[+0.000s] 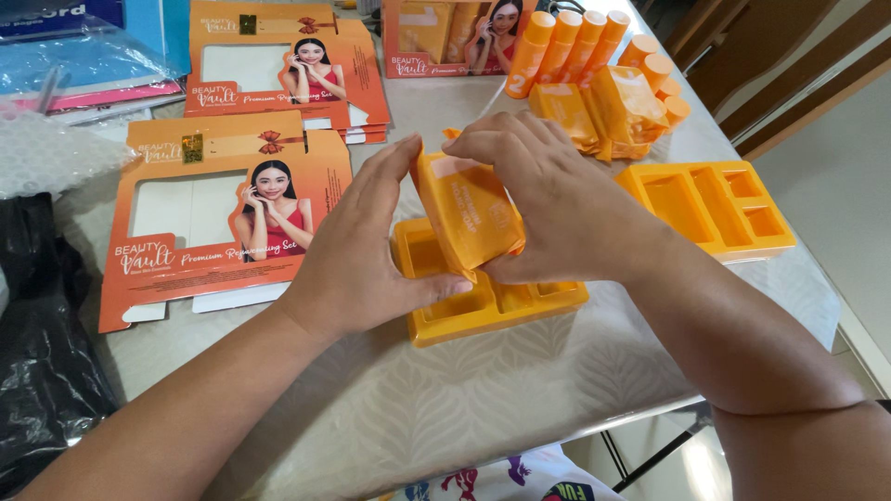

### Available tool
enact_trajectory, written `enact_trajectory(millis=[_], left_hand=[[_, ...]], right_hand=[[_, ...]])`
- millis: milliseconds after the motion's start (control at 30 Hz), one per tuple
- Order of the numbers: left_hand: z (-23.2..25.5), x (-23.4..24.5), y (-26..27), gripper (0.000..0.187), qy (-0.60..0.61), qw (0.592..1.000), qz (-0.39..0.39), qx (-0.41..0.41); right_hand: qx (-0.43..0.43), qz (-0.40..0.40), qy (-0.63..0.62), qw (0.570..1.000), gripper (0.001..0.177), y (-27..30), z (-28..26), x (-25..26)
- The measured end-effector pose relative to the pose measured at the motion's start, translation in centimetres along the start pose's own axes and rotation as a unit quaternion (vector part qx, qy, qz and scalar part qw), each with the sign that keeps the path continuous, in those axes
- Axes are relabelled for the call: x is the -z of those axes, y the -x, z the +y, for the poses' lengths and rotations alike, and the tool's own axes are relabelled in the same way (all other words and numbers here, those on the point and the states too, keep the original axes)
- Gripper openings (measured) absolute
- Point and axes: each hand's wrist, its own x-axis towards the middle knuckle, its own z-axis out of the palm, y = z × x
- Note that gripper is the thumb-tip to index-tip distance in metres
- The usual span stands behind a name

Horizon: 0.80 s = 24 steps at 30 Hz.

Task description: The person assembles a Beauty Vault skincare kit by placing a wrapped item, a toner bottle, and two small jars into an orange plastic tray. The person then folds a cardboard box and inserts the filled tray into the box.

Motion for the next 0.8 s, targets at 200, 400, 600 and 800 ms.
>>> enact_trajectory(millis=[200, 400, 600, 800], left_hand=[[0.5, -0.1, -0.3, 0.109, 0.007, 1.0, 0.027, -0.008], [0.5, 0.0, -0.6, 0.1, 0.001, 1.0, 0.026, 0.011], [-0.3, 0.3, -0.4, 0.099, 0.018, 0.999, 0.048, -0.007], [-1.2, 1.0, -0.2, 0.103, 0.1, 0.994, 0.043, 0.001]], right_hand=[[0.01, 0.016, 0.001, 1.0, 0.091, -0.4, -0.3, -0.3], [0.015, 0.016, -0.004, 1.0, 0.09, -0.5, -0.3, -0.4], [-0.017, -0.021, -0.124, 0.992, 0.102, 0.5, 1.3, -0.2], [0.003, -0.045, -0.278, 0.96, 0.118, 1.2, 4.6, 0.6]])
